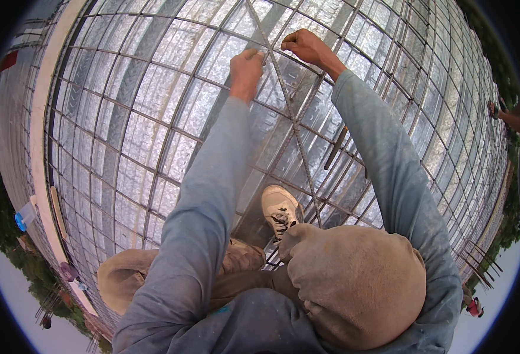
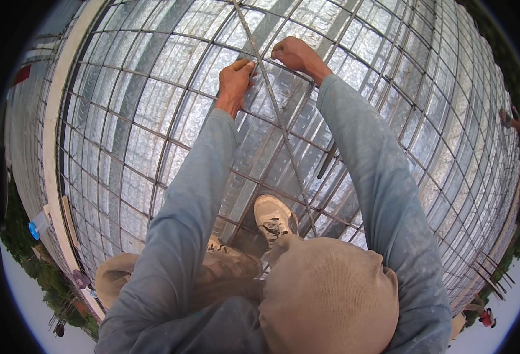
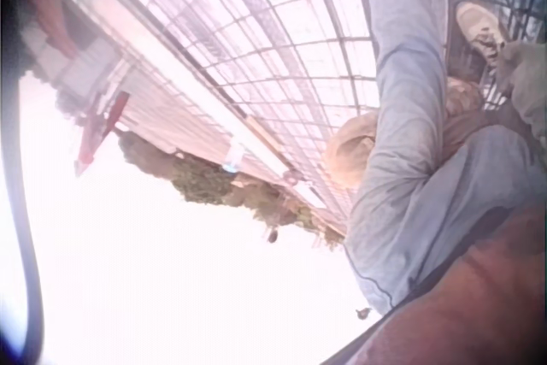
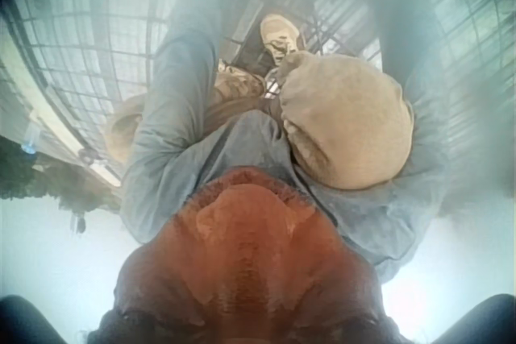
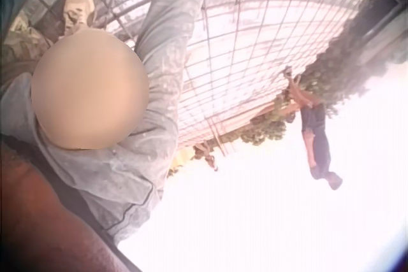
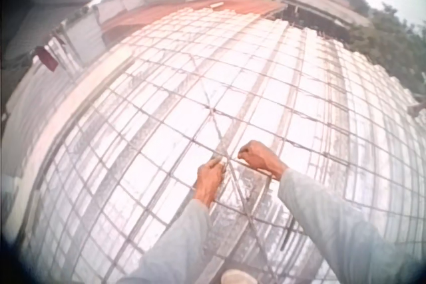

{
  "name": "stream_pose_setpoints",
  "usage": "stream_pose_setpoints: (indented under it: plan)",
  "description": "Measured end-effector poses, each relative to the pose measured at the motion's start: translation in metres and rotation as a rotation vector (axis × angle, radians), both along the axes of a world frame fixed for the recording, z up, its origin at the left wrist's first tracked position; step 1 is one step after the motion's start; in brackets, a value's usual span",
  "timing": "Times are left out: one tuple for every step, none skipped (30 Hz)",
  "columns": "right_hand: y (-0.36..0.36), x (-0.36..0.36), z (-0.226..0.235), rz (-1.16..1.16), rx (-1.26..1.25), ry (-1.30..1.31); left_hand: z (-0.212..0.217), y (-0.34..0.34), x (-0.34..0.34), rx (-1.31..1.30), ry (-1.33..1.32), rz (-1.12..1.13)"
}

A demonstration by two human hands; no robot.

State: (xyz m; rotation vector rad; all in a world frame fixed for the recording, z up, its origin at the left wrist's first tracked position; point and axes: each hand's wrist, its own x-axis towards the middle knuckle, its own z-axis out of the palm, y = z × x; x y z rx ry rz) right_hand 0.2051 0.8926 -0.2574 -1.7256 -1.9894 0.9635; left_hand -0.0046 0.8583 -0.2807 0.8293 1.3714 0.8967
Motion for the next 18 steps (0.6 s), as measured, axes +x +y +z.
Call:
stream_pose_setpoints:
  plan:
    - [0.001,-0.001,-0.002,-0.015,-0.008,0.023,0.001,0.001,0.000,0.044,0.007,0.028]
    - [0.003,-0.001,-0.005,-0.032,-0.017,0.044,0.001,0.001,0.002,0.087,0.012,0.055]
    - [0.003,-0.002,-0.006,-0.049,-0.027,0.068,0.000,0.001,0.003,0.109,0.001,0.076]
    - [0.003,-0.003,-0.007,-0.056,-0.017,0.059,-0.001,0.001,0.004,0.131,-0.011,0.095]
    - [0.003,-0.004,-0.008,-0.064,-0.006,0.048,-0.002,0.000,0.006,0.153,-0.023,0.115]
    - [0.002,-0.009,-0.006,-0.071,0.003,0.040,-0.005,0.000,0.005,0.176,0.001,0.124]
    - [0.000,-0.014,-0.003,-0.066,0.007,0.014,-0.007,-0.001,0.005,0.198,0.025,0.133]
    - [-0.001,-0.019,0.000,-0.062,0.011,-0.012,-0.010,-0.002,0.004,0.222,0.049,0.142]
    - [-0.001,-0.021,0.002,-0.060,0.018,-0.045,-0.009,-0.002,0.007,0.246,0.106,0.140]
    - [-0.001,-0.023,0.004,-0.060,0.033,-0.065,-0.007,-0.004,0.011,0.270,0.163,0.139]
    - [0.000,-0.026,0.006,-0.059,0.048,-0.086,-0.006,-0.007,0.014,0.294,0.220,0.139]
    - [0.000,-0.029,0.008,-0.055,0.062,-0.104,-0.003,-0.010,0.016,0.323,0.286,0.135]
    - [-0.003,-0.028,0.011,-0.064,0.026,-0.063,0.001,-0.013,0.019,0.351,0.352,0.131]
    - [-0.009,-0.026,0.014,-0.071,-0.011,-0.023,0.004,-0.016,0.022,0.378,0.418,0.129]
    - [-0.012,-0.030,0.020,-0.068,-0.043,0.026,0.004,-0.014,0.020,0.415,0.419,0.145]
    - [-0.013,-0.029,0.023,-0.126,-0.141,0.101,0.003,-0.012,0.020,0.454,0.417,0.163]
    - [-0.014,-0.027,0.026,-0.182,-0.242,0.175,0.001,-0.009,0.020,0.492,0.416,0.183]
    - [-0.018,-0.025,0.029,-0.246,-0.349,0.243,0.004,-0.010,0.023,0.483,0.413,0.188]
